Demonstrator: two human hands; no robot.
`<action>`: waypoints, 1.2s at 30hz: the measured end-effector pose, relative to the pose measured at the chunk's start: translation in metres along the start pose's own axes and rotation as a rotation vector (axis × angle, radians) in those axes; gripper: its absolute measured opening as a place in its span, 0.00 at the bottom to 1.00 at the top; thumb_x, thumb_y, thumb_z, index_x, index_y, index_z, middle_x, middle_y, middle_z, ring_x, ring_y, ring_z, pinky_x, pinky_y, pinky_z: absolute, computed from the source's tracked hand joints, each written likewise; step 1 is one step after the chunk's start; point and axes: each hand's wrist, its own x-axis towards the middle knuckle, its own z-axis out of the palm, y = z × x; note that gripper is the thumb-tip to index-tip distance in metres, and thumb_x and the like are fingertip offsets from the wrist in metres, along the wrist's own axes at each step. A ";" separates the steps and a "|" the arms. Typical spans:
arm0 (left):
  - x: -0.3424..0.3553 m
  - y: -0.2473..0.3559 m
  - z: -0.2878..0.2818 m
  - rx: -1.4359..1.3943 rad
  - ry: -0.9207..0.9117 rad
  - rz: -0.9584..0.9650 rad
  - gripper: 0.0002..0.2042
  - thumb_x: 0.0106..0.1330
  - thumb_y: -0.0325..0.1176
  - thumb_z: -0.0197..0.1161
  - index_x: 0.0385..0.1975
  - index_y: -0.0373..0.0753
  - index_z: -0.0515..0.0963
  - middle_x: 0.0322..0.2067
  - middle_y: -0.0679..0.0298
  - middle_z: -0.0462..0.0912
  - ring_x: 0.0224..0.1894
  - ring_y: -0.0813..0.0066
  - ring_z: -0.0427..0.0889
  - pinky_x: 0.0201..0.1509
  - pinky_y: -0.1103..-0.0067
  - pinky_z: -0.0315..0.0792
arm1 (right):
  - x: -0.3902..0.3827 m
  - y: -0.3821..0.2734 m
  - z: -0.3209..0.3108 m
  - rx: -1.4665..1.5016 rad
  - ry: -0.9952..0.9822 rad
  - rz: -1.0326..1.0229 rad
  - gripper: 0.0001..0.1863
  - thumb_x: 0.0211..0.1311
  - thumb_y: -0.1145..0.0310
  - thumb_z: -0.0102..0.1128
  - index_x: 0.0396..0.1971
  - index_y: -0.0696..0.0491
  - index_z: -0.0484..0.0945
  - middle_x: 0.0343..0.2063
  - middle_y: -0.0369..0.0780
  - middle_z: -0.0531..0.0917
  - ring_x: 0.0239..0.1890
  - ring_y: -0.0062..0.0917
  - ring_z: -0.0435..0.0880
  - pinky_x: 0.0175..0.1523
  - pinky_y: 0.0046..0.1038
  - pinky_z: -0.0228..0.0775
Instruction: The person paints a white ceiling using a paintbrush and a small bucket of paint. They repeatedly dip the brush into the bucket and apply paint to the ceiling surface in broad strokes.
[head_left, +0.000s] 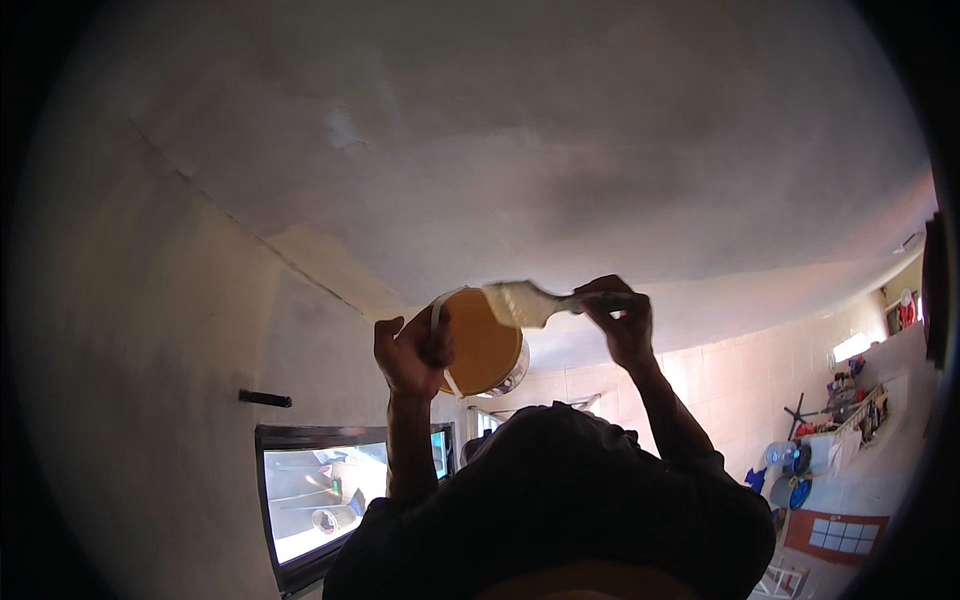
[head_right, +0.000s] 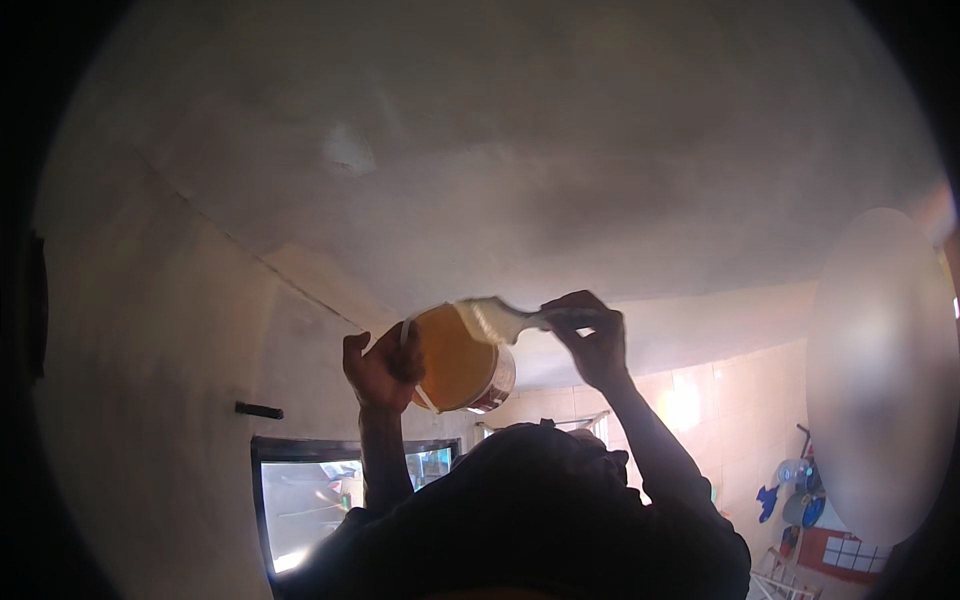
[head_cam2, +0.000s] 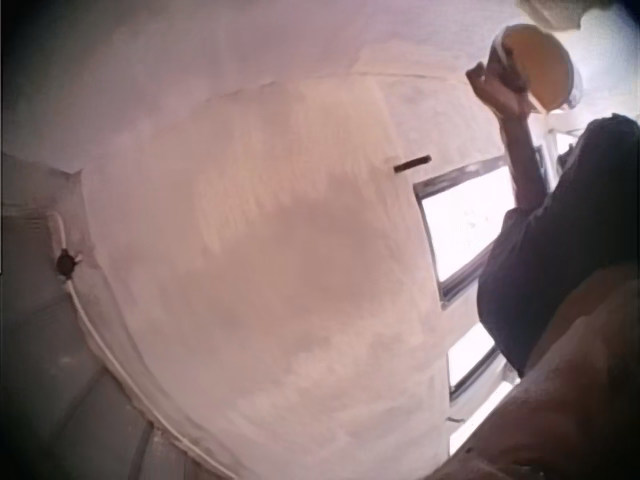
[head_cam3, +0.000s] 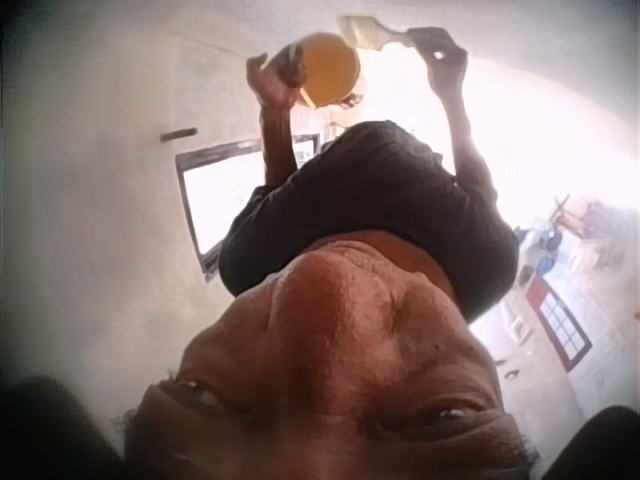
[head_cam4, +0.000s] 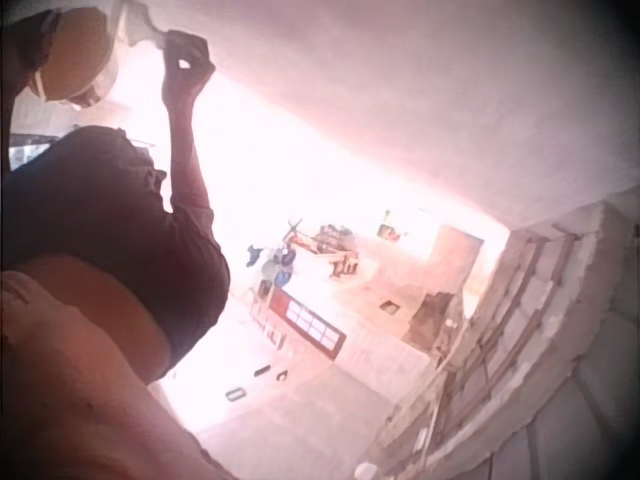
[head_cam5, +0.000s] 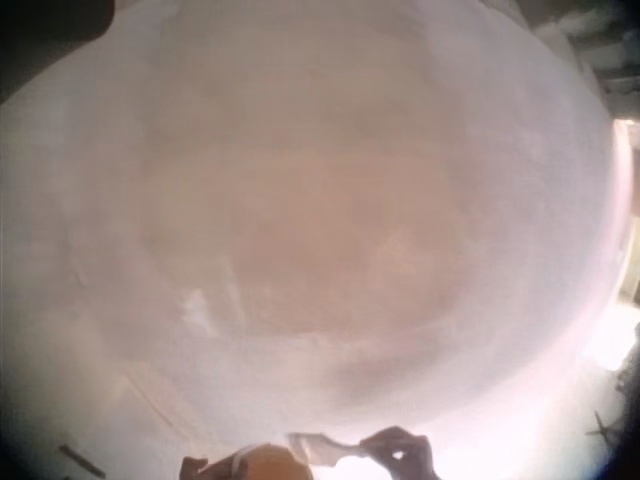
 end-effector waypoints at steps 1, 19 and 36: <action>-0.003 0.000 0.000 0.017 0.016 0.013 0.30 0.58 0.54 0.41 0.41 0.30 0.73 0.15 0.73 0.61 0.15 0.84 0.52 0.19 0.82 0.48 | 0.008 -0.007 -0.005 -0.017 0.047 -0.050 0.03 0.54 0.77 0.64 0.29 0.58 0.85 0.34 0.42 0.85 0.39 0.27 0.84 0.45 0.26 0.75; -0.013 -0.008 -0.047 0.062 0.029 0.069 0.28 0.54 0.54 0.46 0.42 0.33 0.73 0.16 0.72 0.62 0.16 0.82 0.53 0.19 0.81 0.47 | 0.164 0.009 0.135 -0.063 0.227 -0.449 0.11 0.54 0.72 0.69 0.38 0.52 0.85 0.34 0.41 0.84 0.38 0.30 0.83 0.43 0.30 0.76; 0.003 -0.017 -0.089 -0.039 -0.020 0.057 0.28 0.58 0.51 0.42 0.42 0.30 0.74 0.15 0.72 0.64 0.13 0.84 0.48 0.17 0.83 0.46 | 0.063 0.038 -0.134 -0.399 0.818 -0.179 0.09 0.63 0.75 0.59 0.41 0.59 0.82 0.36 0.39 0.86 0.40 0.22 0.84 0.46 0.23 0.72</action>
